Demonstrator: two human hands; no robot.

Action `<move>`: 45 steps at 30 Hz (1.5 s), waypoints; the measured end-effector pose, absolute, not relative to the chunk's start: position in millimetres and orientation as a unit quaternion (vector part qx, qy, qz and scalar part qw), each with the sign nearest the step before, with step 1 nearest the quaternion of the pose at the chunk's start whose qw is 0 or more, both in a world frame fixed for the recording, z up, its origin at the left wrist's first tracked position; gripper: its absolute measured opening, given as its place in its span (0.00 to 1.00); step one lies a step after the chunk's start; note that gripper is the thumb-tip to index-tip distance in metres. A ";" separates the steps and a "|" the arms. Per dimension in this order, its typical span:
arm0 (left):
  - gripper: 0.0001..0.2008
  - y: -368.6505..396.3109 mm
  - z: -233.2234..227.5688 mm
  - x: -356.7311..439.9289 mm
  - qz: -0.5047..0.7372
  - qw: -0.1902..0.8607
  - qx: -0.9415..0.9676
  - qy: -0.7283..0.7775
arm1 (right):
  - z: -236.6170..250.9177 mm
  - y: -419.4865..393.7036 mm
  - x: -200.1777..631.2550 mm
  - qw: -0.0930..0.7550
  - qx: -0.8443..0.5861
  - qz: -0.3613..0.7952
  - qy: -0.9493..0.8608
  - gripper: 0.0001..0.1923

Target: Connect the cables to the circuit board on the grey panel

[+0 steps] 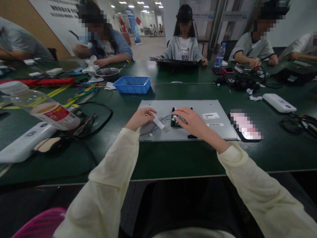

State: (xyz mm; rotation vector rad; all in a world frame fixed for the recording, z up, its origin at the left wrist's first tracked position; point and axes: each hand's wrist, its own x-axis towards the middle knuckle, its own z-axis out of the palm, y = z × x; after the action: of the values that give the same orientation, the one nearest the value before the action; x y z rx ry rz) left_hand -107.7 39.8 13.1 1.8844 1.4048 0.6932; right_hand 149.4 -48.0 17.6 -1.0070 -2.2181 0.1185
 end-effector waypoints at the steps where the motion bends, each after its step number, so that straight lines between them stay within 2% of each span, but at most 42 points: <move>1: 0.14 38.2 13.3 -107.2 0.269 0.342 0.721 0.539 | 19.5 -49.4 143.6 0.332 -0.377 0.048 -0.863 0.17; 9: 0.10 34.3 12.0 -106.8 0.269 0.368 0.720 0.522 | 9.2 -52.6 110.4 0.229 -0.298 0.013 -0.927 0.18; 14: 0.12 35.3 8.1 -103.9 0.259 0.342 0.740 0.518 | 3.2 -53.5 110.1 0.182 -0.274 0.002 -0.944 0.18; 17: 0.13 36.2 4.3 -101.7 0.257 0.286 0.763 0.520 | 4.2 -55.8 108.7 0.172 -0.271 -0.003 -0.947 0.18; 21: 0.15 34.3 7.2 -98.0 0.319 0.138 0.790 0.505 | 6.1 -59.1 106.1 0.165 -0.272 -0.005 -0.948 0.18; 24: 0.13 29.7 16.1 -95.4 0.350 0.080 0.805 0.472 | 5.8 -60.1 105.5 0.164 -0.278 -0.007 -0.946 0.18; 29: 0.08 24.1 21.3 -93.4 0.245 0.121 0.875 0.399 | 4.1 -60.8 104.9 0.172 -0.283 0.001 -0.944 0.18; 33: 0.08 25.4 14.3 -94.4 0.164 0.139 0.891 0.399 | 3.3 -61.6 103.7 0.176 -0.287 0.007 -0.942 0.17; 45: 0.13 30.5 6.8 -99.2 0.167 0.182 0.880 0.406 | -0.2 -61.4 103.5 0.195 -0.285 0.023 -0.938 0.17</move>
State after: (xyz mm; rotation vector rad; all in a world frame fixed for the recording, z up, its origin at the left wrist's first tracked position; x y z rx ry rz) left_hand -99.2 30.5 6.8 2.4840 1.1465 0.4706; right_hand 103.5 -61.4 -0.2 -0.7980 -2.6304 0.0644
